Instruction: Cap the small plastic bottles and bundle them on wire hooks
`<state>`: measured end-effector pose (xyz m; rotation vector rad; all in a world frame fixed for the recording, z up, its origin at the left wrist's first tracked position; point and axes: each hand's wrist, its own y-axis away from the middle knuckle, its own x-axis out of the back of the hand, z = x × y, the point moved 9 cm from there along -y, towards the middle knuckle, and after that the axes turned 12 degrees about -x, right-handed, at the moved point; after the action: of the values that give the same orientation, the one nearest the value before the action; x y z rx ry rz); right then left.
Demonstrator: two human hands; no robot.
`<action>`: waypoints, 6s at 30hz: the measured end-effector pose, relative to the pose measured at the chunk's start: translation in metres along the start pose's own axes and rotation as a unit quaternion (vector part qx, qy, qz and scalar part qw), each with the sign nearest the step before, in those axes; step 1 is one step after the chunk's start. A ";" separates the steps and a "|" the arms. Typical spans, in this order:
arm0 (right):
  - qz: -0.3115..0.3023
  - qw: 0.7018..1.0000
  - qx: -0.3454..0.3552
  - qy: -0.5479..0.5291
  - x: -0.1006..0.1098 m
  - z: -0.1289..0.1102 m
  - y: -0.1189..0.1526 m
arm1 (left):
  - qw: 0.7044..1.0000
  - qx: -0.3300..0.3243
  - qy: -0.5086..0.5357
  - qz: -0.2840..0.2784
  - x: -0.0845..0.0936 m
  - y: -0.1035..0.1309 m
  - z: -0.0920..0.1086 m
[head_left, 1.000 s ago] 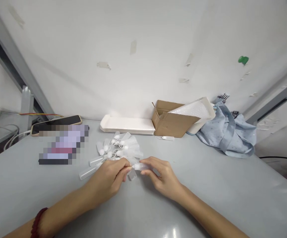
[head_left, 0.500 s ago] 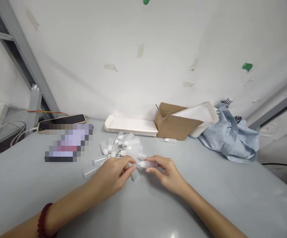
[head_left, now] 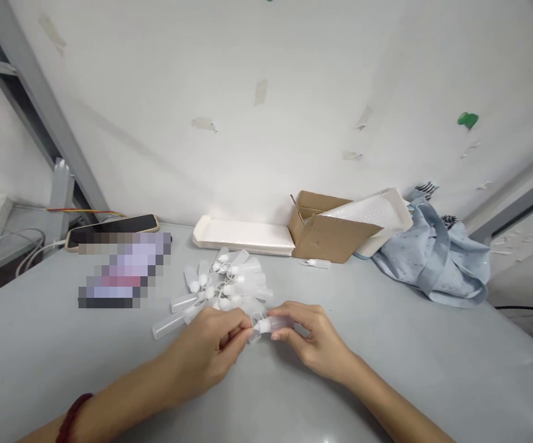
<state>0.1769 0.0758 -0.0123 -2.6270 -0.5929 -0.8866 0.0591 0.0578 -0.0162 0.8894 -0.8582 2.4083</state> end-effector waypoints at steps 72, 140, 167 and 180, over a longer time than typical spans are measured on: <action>0.110 0.988 0.002 0.111 0.040 0.022 -0.017 | 0.988 0.150 0.036 0.025 0.017 0.000 -0.017; 0.015 0.991 0.100 0.086 0.007 -0.033 0.011 | 0.995 0.038 0.027 -0.091 0.001 -0.004 0.007; 0.018 0.997 0.071 0.035 0.009 -0.022 0.006 | 0.999 0.018 -0.047 -0.004 0.012 -0.003 -0.003; 0.008 0.996 0.072 0.046 0.000 -0.021 0.006 | 0.993 -0.066 -0.053 0.077 0.014 0.002 0.014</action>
<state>0.1691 0.0621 0.0024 -2.4443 -0.5875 -0.9192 0.0544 0.0497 0.0013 0.9379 -1.1506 2.4160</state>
